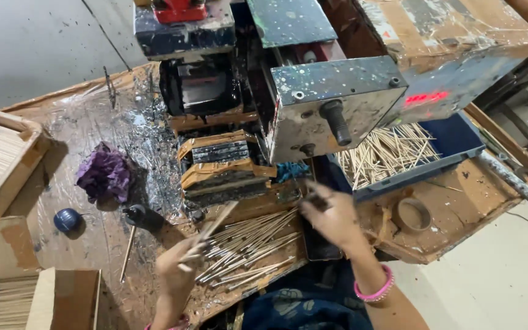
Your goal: Processing incense sticks using a dipping and sorting machine in a factory environment.
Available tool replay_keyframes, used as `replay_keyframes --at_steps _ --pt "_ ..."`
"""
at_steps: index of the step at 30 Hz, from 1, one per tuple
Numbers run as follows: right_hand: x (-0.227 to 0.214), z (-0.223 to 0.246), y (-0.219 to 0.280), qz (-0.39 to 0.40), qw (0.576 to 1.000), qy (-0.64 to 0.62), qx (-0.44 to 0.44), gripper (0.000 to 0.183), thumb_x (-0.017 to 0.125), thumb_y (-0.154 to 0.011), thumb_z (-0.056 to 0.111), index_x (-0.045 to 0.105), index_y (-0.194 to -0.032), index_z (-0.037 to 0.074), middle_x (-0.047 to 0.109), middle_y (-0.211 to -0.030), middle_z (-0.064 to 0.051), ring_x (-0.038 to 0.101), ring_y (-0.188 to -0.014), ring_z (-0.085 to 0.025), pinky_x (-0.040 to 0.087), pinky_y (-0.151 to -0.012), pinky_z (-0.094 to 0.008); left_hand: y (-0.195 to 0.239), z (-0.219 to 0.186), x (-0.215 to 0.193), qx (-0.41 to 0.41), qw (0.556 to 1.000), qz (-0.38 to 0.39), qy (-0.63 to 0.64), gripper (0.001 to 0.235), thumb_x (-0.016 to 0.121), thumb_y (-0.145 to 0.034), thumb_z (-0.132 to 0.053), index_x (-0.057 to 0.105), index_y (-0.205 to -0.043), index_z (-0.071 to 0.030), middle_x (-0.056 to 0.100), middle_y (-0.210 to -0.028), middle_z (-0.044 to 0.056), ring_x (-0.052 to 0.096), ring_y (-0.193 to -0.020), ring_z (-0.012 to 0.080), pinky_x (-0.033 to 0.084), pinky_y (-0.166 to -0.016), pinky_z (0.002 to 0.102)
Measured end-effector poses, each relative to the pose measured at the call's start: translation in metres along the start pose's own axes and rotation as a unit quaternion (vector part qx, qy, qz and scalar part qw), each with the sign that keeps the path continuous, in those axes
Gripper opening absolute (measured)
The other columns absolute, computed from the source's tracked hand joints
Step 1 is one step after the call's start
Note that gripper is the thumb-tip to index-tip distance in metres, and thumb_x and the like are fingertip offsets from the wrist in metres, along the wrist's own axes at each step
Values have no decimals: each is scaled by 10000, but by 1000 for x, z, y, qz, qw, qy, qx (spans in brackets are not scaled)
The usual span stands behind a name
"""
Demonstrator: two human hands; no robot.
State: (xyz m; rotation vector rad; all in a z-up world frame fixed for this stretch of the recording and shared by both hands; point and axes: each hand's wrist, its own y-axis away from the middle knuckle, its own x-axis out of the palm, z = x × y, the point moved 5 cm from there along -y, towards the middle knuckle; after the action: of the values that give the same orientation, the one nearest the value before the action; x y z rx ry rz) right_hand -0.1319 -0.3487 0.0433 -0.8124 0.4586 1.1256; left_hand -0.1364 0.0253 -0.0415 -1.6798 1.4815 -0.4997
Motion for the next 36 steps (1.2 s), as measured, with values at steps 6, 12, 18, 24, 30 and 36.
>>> replay_keyframes --at_steps 6,12,18,24,30,36 --pt "47 46 -18 205 890 -403 -53 190 695 -953 42 762 -1130 30 782 -920 -71 704 -825 -123 566 -724 -269 -62 -3 29 -175 956 229 54 187 641 -882 -48 758 -1025 -19 695 -716 49 637 -605 153 485 -509 309" --pt "34 114 -65 75 936 -148 -309 200 737 -924 69 763 -1122 89 776 -1073 -62 749 -978 -138 599 -808 -274 -98 84 -4 -250 957 80 121 384 645 -1095 -277 627 -794 -40 496 -665 -68 419 -595 29 327 -490 248" --pt "159 0 -132 113 885 -444 -80 368 609 -1068 -36 560 -1419 63 660 -1396 -144 675 -1234 -284 553 -1078 -337 -140 127 37 -347 904 -80 237 257 621 -1032 -177 641 -796 -79 503 -644 -83 405 -532 33 290 -463 246" --pt "81 76 -73 69 958 47 -273 654 447 -852 -137 536 -1480 24 528 -1464 -277 509 -1351 -404 490 -941 -392 -140 116 53 -401 859 -102 302 268 600 -1018 -150 563 -753 -123 475 -613 -76 395 -501 30 277 -435 236" --pt "60 103 -75 -32 948 137 -287 499 597 -859 -1 678 -1341 99 650 -1202 -213 611 -1070 -393 486 -909 -443 -143 113 53 -418 850 -88 309 322 609 -1006 -224 531 -708 -132 472 -552 -57 405 -442 46 282 -396 247" --pt "38 130 -81 226 865 428 -131 267 392 -1167 142 570 -1365 156 641 -1069 -108 659 -976 -300 523 -847 -441 -134 113 46 -409 865 -82 278 359 598 -1041 -282 501 -723 -146 420 -561 -87 355 -451 27 254 -391 239"
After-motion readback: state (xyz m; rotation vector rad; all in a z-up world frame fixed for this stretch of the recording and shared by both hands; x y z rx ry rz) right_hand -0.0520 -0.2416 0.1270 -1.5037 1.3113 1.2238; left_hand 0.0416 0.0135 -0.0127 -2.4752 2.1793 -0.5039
